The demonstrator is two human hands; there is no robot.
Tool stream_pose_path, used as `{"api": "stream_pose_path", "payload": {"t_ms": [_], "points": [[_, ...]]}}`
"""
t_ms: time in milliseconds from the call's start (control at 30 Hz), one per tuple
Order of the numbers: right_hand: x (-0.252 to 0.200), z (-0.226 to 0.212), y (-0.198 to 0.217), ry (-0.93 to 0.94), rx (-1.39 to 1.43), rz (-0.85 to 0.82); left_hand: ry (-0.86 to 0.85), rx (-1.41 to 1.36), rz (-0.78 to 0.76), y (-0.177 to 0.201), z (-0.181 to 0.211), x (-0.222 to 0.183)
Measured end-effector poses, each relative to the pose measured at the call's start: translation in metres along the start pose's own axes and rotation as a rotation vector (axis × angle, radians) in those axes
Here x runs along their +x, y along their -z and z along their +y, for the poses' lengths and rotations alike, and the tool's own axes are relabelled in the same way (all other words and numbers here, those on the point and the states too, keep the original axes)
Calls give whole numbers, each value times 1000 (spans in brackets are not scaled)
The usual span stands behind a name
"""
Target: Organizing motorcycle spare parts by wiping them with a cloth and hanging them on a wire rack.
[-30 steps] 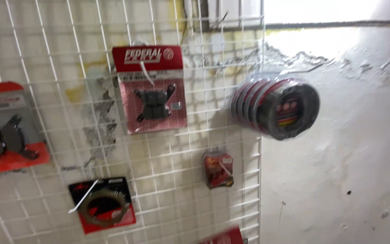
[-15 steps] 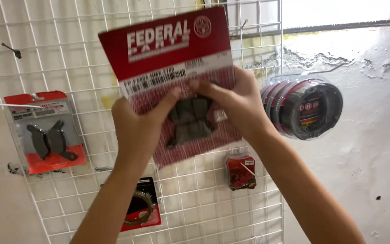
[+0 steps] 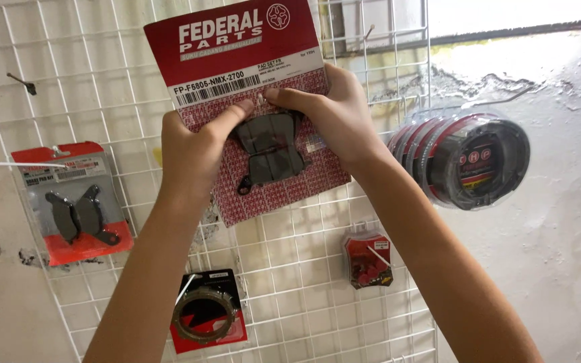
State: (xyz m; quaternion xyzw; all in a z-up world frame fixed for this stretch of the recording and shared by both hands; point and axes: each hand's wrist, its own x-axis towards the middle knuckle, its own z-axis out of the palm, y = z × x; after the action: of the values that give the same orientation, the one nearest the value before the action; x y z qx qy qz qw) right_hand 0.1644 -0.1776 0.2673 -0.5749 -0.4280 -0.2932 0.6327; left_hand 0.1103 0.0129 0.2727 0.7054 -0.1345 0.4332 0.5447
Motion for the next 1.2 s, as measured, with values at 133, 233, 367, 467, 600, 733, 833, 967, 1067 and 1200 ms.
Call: {"api": "stream_pose_path", "payload": {"t_ms": [133,233,367,467,600,733,833,967,1067,1200], "points": [[2,36,-7,-16,-78,39,15,0,-70,-4,-40,13],[-3,78,-16,14,-196,131,-82,150,14,-17,-80,13],[-11,119,-31,81,-385,296,-351,433,255,-39,-140,17],[-11,137,-44,63,-567,388,-491,621,345,-53,-168,24],[-18,161,-55,35,-723,435,-467,738,410,-66,-182,21],[-21,174,-56,41,-838,453,-528,739,458,-67,-188,21],[-22,174,-56,34,-884,456,-538,731,448,-66,-191,20],[-40,148,-66,26,-938,548,-497,804,427,-57,-193,7],[-77,159,-79,215,-821,564,-557,798,363,-27,-162,-35],[-118,142,-132,440,-642,402,-605,762,231,35,-105,-77]]}}
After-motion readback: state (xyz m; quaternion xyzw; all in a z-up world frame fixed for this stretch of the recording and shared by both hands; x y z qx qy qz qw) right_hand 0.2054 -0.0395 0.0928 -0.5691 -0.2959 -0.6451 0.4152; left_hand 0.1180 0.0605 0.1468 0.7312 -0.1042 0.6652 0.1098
